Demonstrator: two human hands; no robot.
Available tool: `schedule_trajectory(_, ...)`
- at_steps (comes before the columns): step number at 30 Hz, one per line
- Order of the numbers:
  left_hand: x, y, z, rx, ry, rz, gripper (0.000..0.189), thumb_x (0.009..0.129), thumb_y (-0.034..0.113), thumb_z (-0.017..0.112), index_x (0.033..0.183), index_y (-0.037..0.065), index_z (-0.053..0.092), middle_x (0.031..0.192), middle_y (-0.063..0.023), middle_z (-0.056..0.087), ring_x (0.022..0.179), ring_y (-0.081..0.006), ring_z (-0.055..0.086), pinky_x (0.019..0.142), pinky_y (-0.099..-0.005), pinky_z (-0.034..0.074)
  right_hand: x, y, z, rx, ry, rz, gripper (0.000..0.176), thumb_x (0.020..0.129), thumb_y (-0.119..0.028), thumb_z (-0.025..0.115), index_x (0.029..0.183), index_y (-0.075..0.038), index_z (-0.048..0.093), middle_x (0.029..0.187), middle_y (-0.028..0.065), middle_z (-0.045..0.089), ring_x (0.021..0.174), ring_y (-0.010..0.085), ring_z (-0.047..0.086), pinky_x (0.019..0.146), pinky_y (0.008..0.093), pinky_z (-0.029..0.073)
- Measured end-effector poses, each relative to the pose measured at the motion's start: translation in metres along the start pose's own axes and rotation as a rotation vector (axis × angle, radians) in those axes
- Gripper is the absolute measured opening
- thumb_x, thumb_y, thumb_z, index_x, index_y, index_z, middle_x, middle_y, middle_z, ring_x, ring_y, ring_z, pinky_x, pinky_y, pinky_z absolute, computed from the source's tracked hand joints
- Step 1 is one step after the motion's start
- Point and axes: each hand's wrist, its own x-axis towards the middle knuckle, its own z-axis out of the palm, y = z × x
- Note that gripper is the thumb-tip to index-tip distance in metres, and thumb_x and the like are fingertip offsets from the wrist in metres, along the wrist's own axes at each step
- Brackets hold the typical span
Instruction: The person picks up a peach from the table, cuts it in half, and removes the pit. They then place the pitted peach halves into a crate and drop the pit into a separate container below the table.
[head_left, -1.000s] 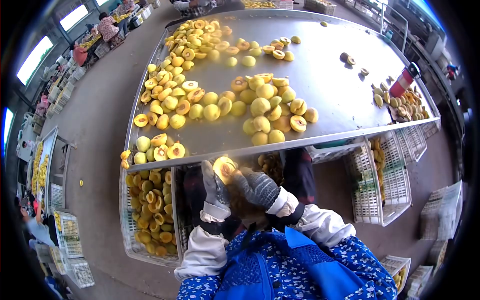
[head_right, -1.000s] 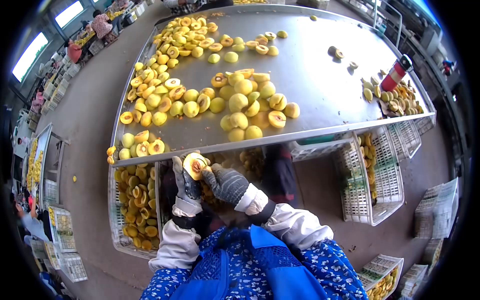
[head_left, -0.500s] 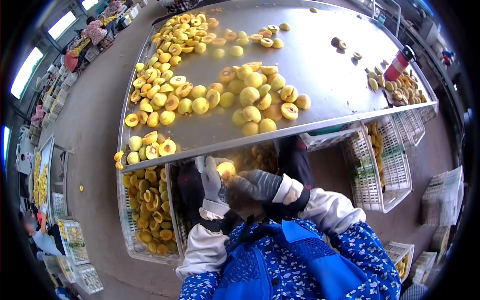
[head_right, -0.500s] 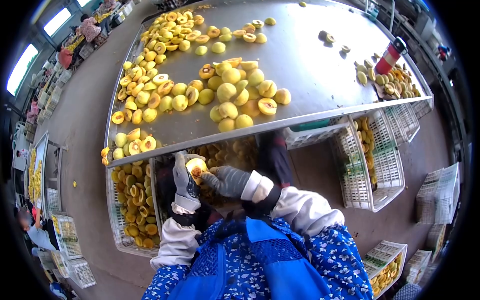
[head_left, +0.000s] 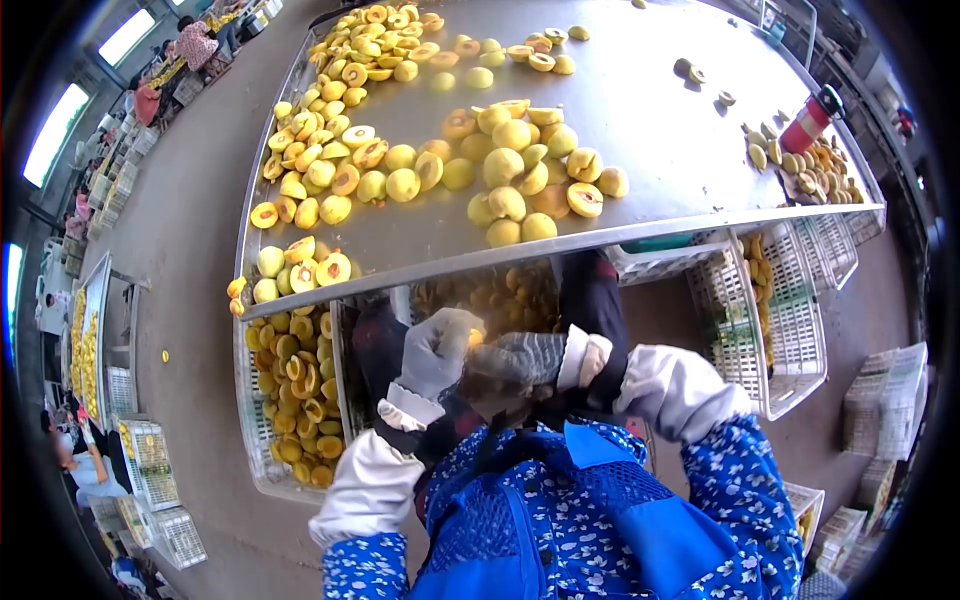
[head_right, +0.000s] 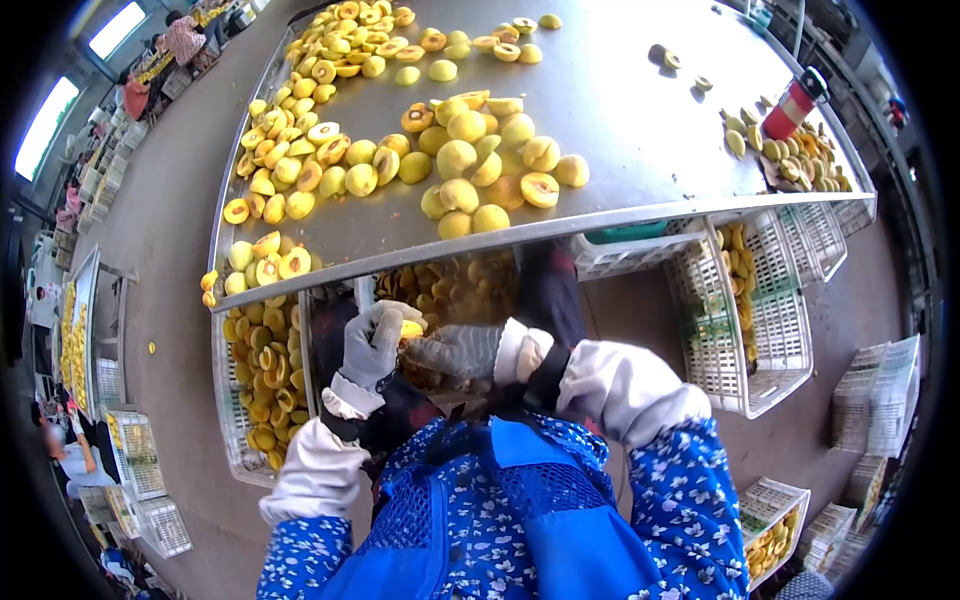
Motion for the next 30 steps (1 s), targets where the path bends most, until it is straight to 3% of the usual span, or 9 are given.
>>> schedule_trajectory(3, 0.005, 0.013, 0.011, -0.268, 0.019, -0.071, 0.028, 0.094, 0.025, 0.047, 0.089, 0.001, 0.061, 0.079, -0.0120, 0.064, 0.068, -0.0172, 0.060, 0.061, -0.0285, 0.049, 0.003, 0.010, 0.001, 0.221, -0.075, -0.067, 0.051, 0.094, -0.051, 0.036, 0.094, -0.006, 0.060, 0.060, 0.0020, 0.056, 0.050, 0.0123, 0.054, 0.046, 0.0237, 0.044)
schedule_trajectory(6, 0.004, 0.013, 0.020, -0.799, 0.197, -0.278, 0.033, 0.095, 0.031, 0.044, 0.090, 0.001, 0.058, 0.080, -0.0174, 0.063, 0.066, -0.0233, 0.061, 0.059, -0.0318, 0.051, 0.010, -0.006, 0.044, 0.496, 0.255, -0.392, 0.044, 0.092, -0.051, 0.045, 0.089, -0.009, 0.057, 0.062, 0.0016, 0.051, 0.045, 0.0081, 0.045, 0.042, 0.0175, 0.037)
schedule_trajectory(7, 0.004, 0.012, 0.019, -0.805, 0.263, -0.297, 0.035, 0.094, 0.032, 0.043, 0.090, 0.001, 0.058, 0.080, -0.0176, 0.063, 0.066, -0.0237, 0.061, 0.059, -0.0317, 0.051, -0.003, -0.017, 0.042, 0.915, 0.020, -0.103, 0.044, 0.091, -0.051, 0.047, 0.090, -0.009, 0.057, 0.068, 0.0024, 0.054, 0.047, 0.0077, 0.047, 0.043, 0.0171, 0.037)
schedule_trajectory(9, 0.000, 0.007, 0.019, -0.815, 0.404, -0.345, 0.038, 0.094, 0.035, 0.042, 0.089, 0.001, 0.058, 0.080, -0.0179, 0.063, 0.065, -0.0246, 0.061, 0.058, -0.0314, 0.052, 0.023, 0.005, 0.041, 1.865, 0.127, 0.165, 0.047, 0.089, -0.053, 0.049, 0.096, -0.008, 0.059, 0.076, 0.0034, 0.057, 0.059, 0.0089, 0.053, 0.052, 0.0169, 0.043)
schedule_trajectory(12, -0.010, -0.004, -0.034, 0.865, 0.869, 0.191, 0.021, 0.088, 0.022, 0.053, 0.081, 0.006, 0.063, 0.073, -0.0131, 0.064, 0.066, -0.0265, 0.062, 0.059, -0.0333, 0.050, 0.020, 0.046, 0.031, 1.216, 0.238, 0.195, 0.044, 0.090, -0.050, 0.049, 0.098, -0.008, 0.059, 0.077, 0.0029, 0.058, 0.060, 0.0088, 0.053, 0.053, 0.0173, 0.043)
schedule_trajectory(15, -0.023, 0.024, -0.105, 1.670, 0.849, 0.077, 0.021, 0.074, 0.019, 0.066, 0.091, 0.009, 0.061, 0.097, -0.0119, 0.061, 0.094, -0.0312, 0.057, 0.082, -0.0411, 0.045, 0.013, 0.069, 0.022, 0.899, 0.255, 0.236, 0.041, 0.091, -0.047, 0.049, 0.100, -0.008, 0.059, 0.079, 0.0023, 0.059, 0.061, 0.0087, 0.053, 0.053, 0.0177, 0.043)
schedule_trajectory(21, 0.139, 0.012, -0.102, 1.561, 0.358, 0.330, 0.051, 0.073, 0.035, 0.066, 0.115, 0.009, 0.052, 0.119, -0.0140, 0.053, 0.100, -0.0324, 0.056, 0.086, -0.0437, 0.044, 0.011, 0.079, 0.014, 0.540, 0.283, 0.236, 0.036, 0.092, -0.041, 0.049, 0.104, -0.008, 0.058, 0.082, 0.0011, 0.060, 0.063, 0.0085, 0.053, 0.055, 0.0186, 0.043)
schedule_trajectory(25, 0.235, -0.034, -0.078, 1.671, -0.439, -0.198, 0.059, 0.077, 0.044, 0.059, 0.126, 0.017, 0.042, 0.129, -0.0108, 0.044, 0.103, -0.0313, 0.056, 0.084, -0.0417, 0.046, 0.014, 0.081, 0.008, 0.450, 0.321, 0.233, 0.033, 0.093, -0.037, 0.048, 0.106, -0.008, 0.058, 0.084, 0.0003, 0.060, 0.064, 0.0083, 0.054, 0.056, 0.0191, 0.043)
schedule_trajectory(30, 0.232, -0.045, -0.084, 1.172, -0.090, -0.266, 0.046, 0.076, 0.037, 0.061, 0.113, 0.011, 0.053, 0.105, -0.0177, 0.058, 0.103, -0.0350, 0.054, 0.088, -0.0413, 0.044, 0.018, 0.077, 0.009, 0.425, 0.401, 0.187, 0.029, 0.095, -0.032, 0.048, 0.109, -0.008, 0.058, 0.086, -0.0007, 0.061, 0.066, 0.0081, 0.054, 0.058, 0.0198, 0.044)
